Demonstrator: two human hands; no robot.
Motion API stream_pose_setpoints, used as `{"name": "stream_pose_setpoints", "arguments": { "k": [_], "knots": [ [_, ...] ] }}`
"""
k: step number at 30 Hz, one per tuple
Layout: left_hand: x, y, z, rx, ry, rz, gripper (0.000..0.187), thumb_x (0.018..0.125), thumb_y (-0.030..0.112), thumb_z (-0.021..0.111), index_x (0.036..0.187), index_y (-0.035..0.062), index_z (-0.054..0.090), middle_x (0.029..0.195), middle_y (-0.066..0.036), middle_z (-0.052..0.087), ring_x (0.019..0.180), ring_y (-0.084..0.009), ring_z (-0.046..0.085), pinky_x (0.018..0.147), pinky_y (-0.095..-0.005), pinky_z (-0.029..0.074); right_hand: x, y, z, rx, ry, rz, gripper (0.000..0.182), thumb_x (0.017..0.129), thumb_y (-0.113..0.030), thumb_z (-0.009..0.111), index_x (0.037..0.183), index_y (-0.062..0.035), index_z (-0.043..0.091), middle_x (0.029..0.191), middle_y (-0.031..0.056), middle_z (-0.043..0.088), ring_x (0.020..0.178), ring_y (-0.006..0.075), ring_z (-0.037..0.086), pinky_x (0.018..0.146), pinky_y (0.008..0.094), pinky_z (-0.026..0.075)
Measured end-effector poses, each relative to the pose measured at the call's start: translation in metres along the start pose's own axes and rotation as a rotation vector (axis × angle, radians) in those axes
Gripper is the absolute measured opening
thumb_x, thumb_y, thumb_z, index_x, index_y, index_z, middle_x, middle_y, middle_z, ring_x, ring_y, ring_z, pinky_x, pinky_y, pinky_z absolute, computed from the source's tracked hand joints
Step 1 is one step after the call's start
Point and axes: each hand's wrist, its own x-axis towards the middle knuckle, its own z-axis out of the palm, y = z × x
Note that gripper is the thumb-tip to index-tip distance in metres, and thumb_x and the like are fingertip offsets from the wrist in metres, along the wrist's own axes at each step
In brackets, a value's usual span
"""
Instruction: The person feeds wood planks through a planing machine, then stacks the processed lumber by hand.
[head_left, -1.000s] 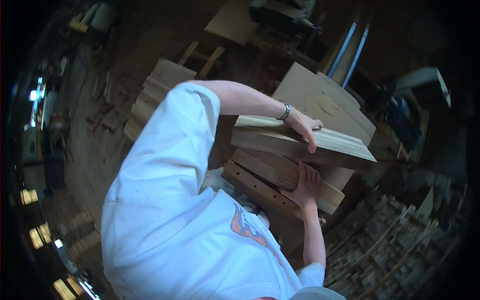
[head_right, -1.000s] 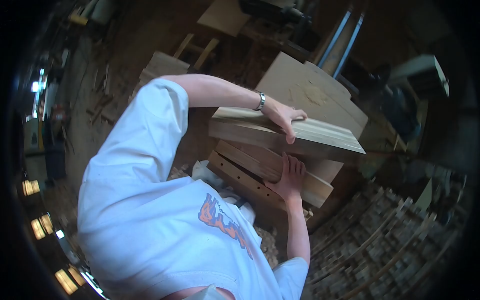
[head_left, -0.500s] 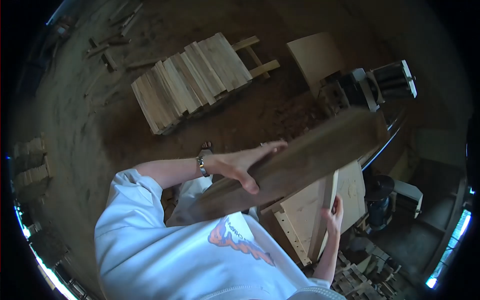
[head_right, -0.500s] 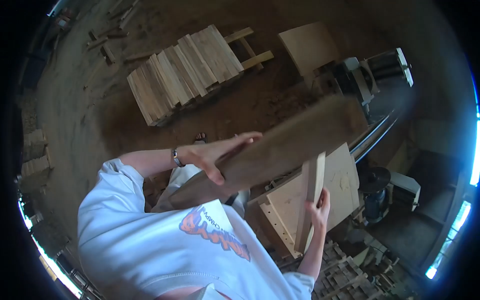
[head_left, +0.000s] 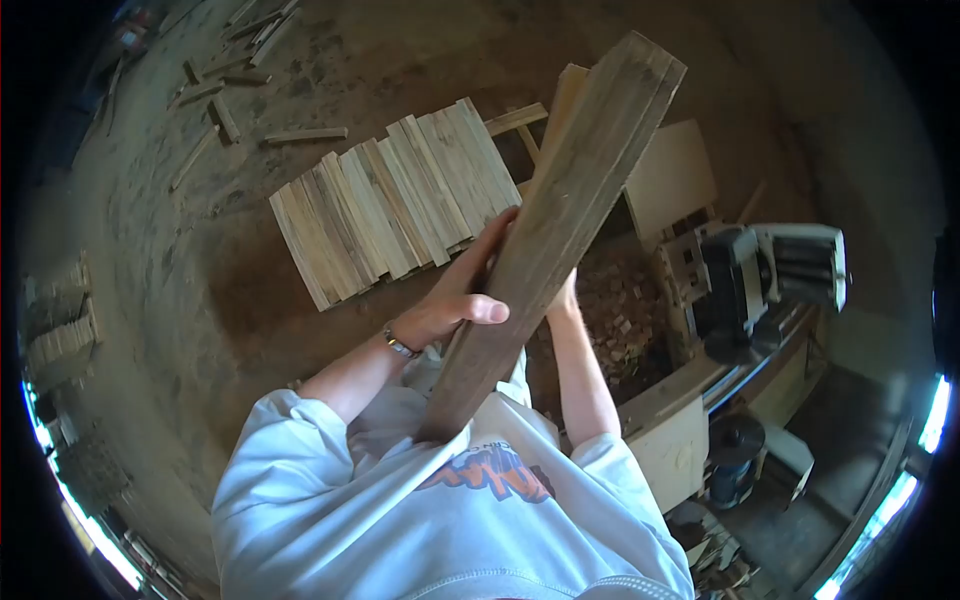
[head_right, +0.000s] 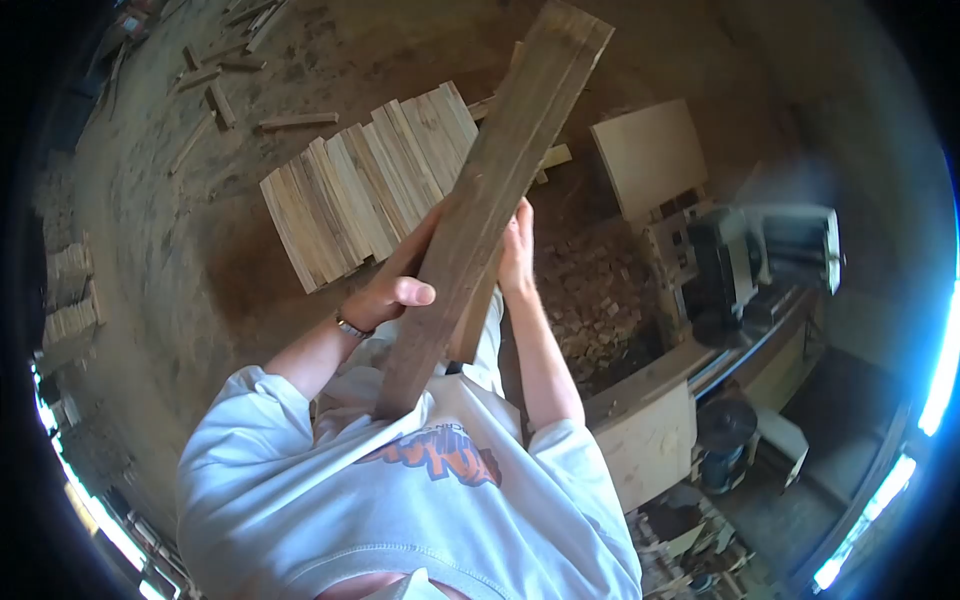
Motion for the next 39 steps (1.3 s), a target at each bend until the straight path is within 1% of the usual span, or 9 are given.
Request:
{"name": "stream_pose_setpoints", "arguments": {
  "k": [8, 11, 13, 21, 24, 27, 28, 33, 39],
  "knots": [
    [0.167, -0.061, -0.072, -0.099, 0.211, -0.125, 0.106, 0.069, 0.035, 0.060, 0.147, -0.0020, -0.001, 0.154, -0.020, 0.006, 0.143, -0.0259, 0.005, 0.114, -0.0362, 0.005, 0.178, 0.062, -0.046, 0.298, 0.063, 0.340, 0.067, 0.091, -0.064, 0.035, 0.139, -0.0157, 0.031, 0.133, 0.0077, 0.043, 0.118, 0.0227, 0.045, 0.101, 0.0407, 0.038],
    [0.239, -0.130, -0.104, -0.135, 0.281, -0.074, 0.101, 0.073, 0.033, 0.056, 0.147, -0.0021, -0.003, 0.154, -0.019, 0.004, 0.143, -0.0267, 0.005, 0.115, -0.0357, 0.005, 0.250, 0.104, -0.114, 0.304, 0.034, 0.414, 0.066, 0.093, -0.062, 0.030, 0.137, -0.0129, 0.036, 0.128, 0.0085, 0.048, 0.115, 0.0229, 0.048, 0.100, 0.0399, 0.040],
    [0.282, -0.189, -0.122, -0.172, 0.354, -0.111, 0.098, 0.076, 0.033, 0.054, 0.147, -0.0017, -0.004, 0.154, -0.020, 0.004, 0.143, -0.0277, 0.005, 0.115, -0.0359, 0.006, 0.312, 0.117, -0.148, 0.242, 0.170, 0.671, 0.071, 0.092, -0.066, 0.027, 0.129, -0.0088, 0.046, 0.119, 0.0081, 0.055, 0.105, 0.0217, 0.055, 0.090, 0.0378, 0.048],
    [0.388, -0.401, -0.194, -0.003, 0.629, -0.203, 0.089, 0.082, 0.032, 0.045, 0.144, -0.0073, -0.005, 0.151, -0.028, 0.001, 0.142, -0.0358, 0.006, 0.115, -0.0372, 0.012, 0.460, 0.346, -0.289, 0.269, -0.112, 0.863, 0.068, 0.093, -0.064, 0.026, 0.127, -0.0107, 0.050, 0.107, 0.0062, 0.060, 0.092, 0.0218, 0.060, 0.079, 0.0353, 0.052],
    [0.402, -0.446, -0.227, 0.062, 0.697, -0.213, 0.083, 0.088, 0.030, 0.044, 0.141, -0.0138, -0.002, 0.144, -0.039, 0.013, 0.137, -0.0430, 0.019, 0.113, -0.0398, 0.019, 0.487, 0.422, -0.308, 0.314, -0.176, 0.925, 0.067, 0.093, -0.064, 0.026, 0.127, -0.0111, 0.050, 0.106, 0.0058, 0.061, 0.090, 0.0219, 0.060, 0.078, 0.0349, 0.053],
    [0.389, -0.438, -0.227, 0.038, 0.708, -0.501, 0.074, 0.090, 0.021, 0.044, 0.140, -0.0150, 0.003, 0.137, -0.042, 0.026, 0.130, -0.0464, 0.032, 0.110, -0.0408, 0.025, 0.493, 0.446, -0.300, 0.349, -0.199, 0.982, 0.067, 0.093, -0.063, 0.025, 0.127, -0.0115, 0.050, 0.105, 0.0055, 0.062, 0.089, 0.0222, 0.061, 0.076, 0.0348, 0.053],
    [0.377, -0.441, -0.211, 0.375, 0.781, -0.377, 0.066, 0.091, 0.012, 0.044, 0.141, -0.0136, 0.009, 0.133, -0.041, 0.034, 0.118, -0.0478, 0.045, 0.103, -0.0420, 0.035, 0.495, 0.441, -0.288, 0.354, -0.207, 1.008, 0.067, 0.093, -0.063, 0.025, 0.128, -0.0117, 0.050, 0.106, 0.0054, 0.062, 0.089, 0.0224, 0.061, 0.076, 0.0349, 0.053],
    [0.285, -0.341, -0.160, 0.000, 0.618, -0.458, 0.054, 0.089, 0.004, 0.046, 0.141, 0.0026, 0.032, 0.135, -0.017, 0.048, 0.099, -0.0297, 0.063, 0.089, -0.0353, 0.047, 0.477, 0.441, -0.246, 0.293, -0.159, 1.033, 0.068, 0.094, -0.063, 0.025, 0.134, -0.0105, 0.043, 0.118, 0.0067, 0.056, 0.101, 0.0232, 0.056, 0.086, 0.0361, 0.047],
    [0.189, -0.313, -0.125, -0.123, 0.592, -0.655, 0.038, 0.095, 0.011, 0.046, 0.132, 0.0017, 0.047, 0.123, -0.011, 0.060, 0.105, -0.0208, 0.061, 0.091, -0.0301, 0.046, 0.466, 0.391, -0.212, 0.073, -0.123, 1.005, 0.072, 0.094, -0.063, 0.025, 0.141, -0.0090, 0.034, 0.131, 0.0082, 0.048, 0.115, 0.0242, 0.050, 0.098, 0.0376, 0.040]
  ]
}}
